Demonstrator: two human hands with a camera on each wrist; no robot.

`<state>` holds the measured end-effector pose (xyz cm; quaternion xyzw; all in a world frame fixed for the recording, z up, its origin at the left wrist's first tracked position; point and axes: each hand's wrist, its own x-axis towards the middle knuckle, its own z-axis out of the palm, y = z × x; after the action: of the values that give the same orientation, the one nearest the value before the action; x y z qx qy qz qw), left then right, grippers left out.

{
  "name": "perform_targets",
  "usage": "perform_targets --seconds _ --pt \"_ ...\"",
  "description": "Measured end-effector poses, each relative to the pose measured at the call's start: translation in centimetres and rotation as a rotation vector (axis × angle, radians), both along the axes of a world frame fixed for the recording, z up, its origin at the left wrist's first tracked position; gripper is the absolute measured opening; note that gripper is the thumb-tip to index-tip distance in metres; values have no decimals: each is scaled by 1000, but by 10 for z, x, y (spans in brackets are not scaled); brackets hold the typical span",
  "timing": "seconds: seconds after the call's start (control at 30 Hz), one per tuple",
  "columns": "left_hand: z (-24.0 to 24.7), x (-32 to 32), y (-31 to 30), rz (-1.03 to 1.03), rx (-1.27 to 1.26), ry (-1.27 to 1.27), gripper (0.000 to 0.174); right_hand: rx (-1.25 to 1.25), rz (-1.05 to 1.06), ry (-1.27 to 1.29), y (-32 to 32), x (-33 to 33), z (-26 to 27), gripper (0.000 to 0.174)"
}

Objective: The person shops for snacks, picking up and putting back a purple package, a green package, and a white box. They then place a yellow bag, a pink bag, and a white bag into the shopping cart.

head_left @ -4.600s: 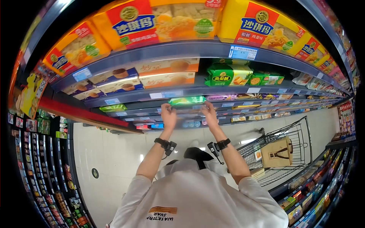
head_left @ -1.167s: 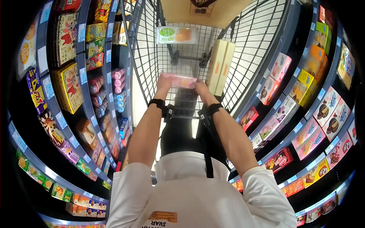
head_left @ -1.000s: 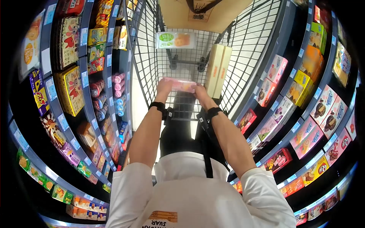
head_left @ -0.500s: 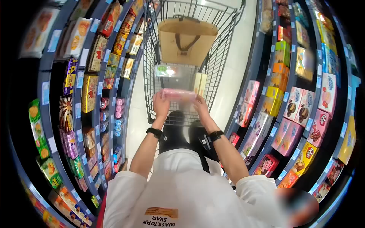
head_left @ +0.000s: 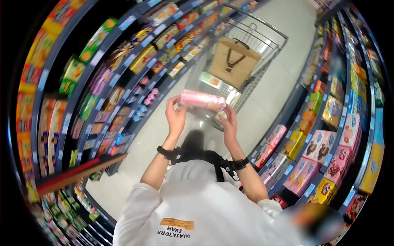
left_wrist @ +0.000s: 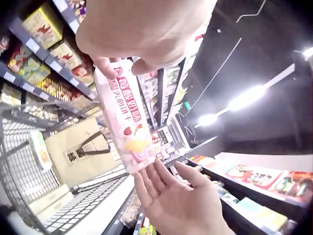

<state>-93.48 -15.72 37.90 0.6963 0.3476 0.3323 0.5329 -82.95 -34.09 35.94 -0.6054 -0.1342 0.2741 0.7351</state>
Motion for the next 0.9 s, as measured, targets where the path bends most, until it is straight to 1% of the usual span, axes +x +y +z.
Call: perform_targets --seconds 0.07,0.1,0.23,0.3,0.33,0.37,0.4,0.43,0.47,0.53,0.63,0.7,0.73,0.8,0.9 --pt "24 -41 -4 82 21 -40 42 115 63 17 13 -25 14 56" --pt "29 -63 -3 125 41 -81 40 142 123 47 22 -35 13 55" --pt "43 -151 5 318 53 -146 38 250 355 31 66 -88 26 54" --pt "40 -194 9 456 77 -179 38 255 461 9 89 -125 41 55" --pt "37 -219 11 510 106 -142 38 255 514 -3 99 -144 46 56" --pt "33 -245 11 564 132 -104 38 217 560 -10 108 -156 35 57" --pt "33 -269 11 614 158 -69 38 216 611 -37 118 -176 37 57" --pt "46 -290 7 674 126 -81 38 212 656 -67 129 -197 40 57" --pt "46 -315 10 709 118 -112 38 205 693 -99 140 -217 41 57" --pt "42 -367 15 758 92 -173 39 220 794 -74 165 -264 39 56" --pt "43 -443 24 857 130 -116 44 215 902 -62 199 -338 31 53" --pt "46 -496 36 852 114 -110 45 193 941 -35 222 -387 30 52" --pt "45 -519 45 851 145 -111 45 190 945 -40 233 -408 31 52" --pt "45 -552 62 856 196 -110 44 170 959 -46 251 -444 33 52" --pt "45 -584 84 896 207 -108 46 125 965 -56 269 -477 37 52"
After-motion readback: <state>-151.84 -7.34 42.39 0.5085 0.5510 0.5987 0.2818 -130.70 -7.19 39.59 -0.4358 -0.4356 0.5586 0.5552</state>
